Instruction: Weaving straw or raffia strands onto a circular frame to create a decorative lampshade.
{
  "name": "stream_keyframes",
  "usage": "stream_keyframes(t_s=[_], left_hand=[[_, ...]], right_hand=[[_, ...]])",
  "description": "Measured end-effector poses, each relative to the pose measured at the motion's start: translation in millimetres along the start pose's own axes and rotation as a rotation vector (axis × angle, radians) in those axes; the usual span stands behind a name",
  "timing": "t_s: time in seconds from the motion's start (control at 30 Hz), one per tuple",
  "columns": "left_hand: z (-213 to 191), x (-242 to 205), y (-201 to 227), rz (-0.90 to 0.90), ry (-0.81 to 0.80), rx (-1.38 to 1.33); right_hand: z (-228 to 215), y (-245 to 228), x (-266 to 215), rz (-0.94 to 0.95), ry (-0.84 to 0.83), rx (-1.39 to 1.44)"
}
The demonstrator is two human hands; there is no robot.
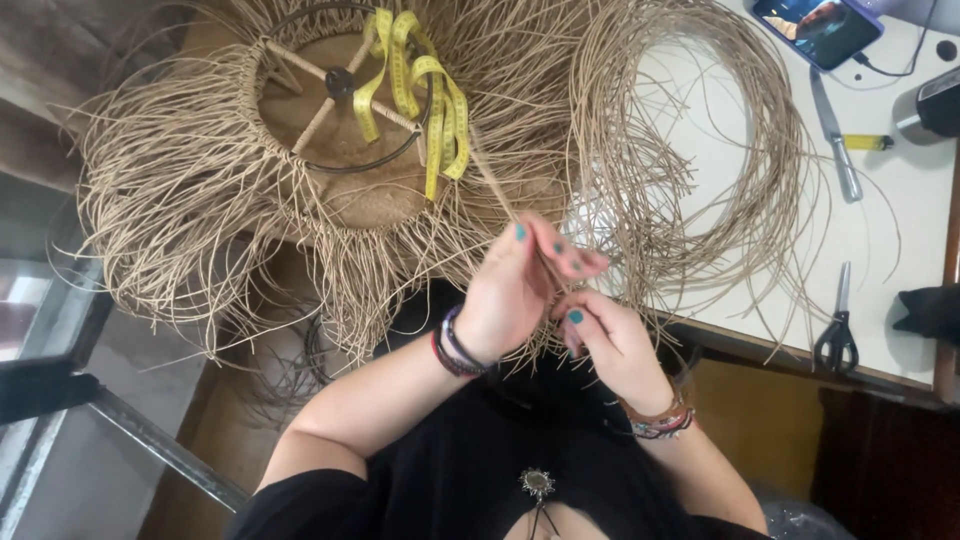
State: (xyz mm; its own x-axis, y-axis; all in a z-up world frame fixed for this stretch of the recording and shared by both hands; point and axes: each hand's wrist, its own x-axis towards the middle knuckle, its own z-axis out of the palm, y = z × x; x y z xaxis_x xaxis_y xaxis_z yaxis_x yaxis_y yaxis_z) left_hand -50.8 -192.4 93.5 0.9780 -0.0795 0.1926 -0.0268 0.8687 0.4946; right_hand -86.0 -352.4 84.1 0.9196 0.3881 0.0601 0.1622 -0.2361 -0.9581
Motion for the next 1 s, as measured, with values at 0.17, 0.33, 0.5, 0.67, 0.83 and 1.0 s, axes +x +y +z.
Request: stream_keyframes(t_s=[0.17,0.33,0.5,0.67,0.83,1.0], left_hand=[[-1.2,12.2,2.5,0.059,0.096,0.025],[-3.6,28.6,17.6,0.116,0.18,0.025],[-46.7,39.5,73.5,0.257,0.329,0.262],[-127.4,9.3,129.4,0.377,0.504,1.074],[-79.5,-30.6,155.0,0.059,0.317,2.731],[1.6,-40.8,120.5,0.112,0.131,2.397]], right_hand=[[5.4,-8.3,14.8,0.011,-0.004,-0.081],[8.2,-2.7,14.3,0.113,-0.052,-0.014],[-37.5,-20.1,-2.4,0.058,-0.063,-0.456],[-81.0,-23.7,-11.0,0.102,-0.069,-0.686],[-73.1,-12.6,3.8,-0.006,-0.186,-0.772],[-38.6,-7.3,32.6,-0.438,-0.38,-0.845]])
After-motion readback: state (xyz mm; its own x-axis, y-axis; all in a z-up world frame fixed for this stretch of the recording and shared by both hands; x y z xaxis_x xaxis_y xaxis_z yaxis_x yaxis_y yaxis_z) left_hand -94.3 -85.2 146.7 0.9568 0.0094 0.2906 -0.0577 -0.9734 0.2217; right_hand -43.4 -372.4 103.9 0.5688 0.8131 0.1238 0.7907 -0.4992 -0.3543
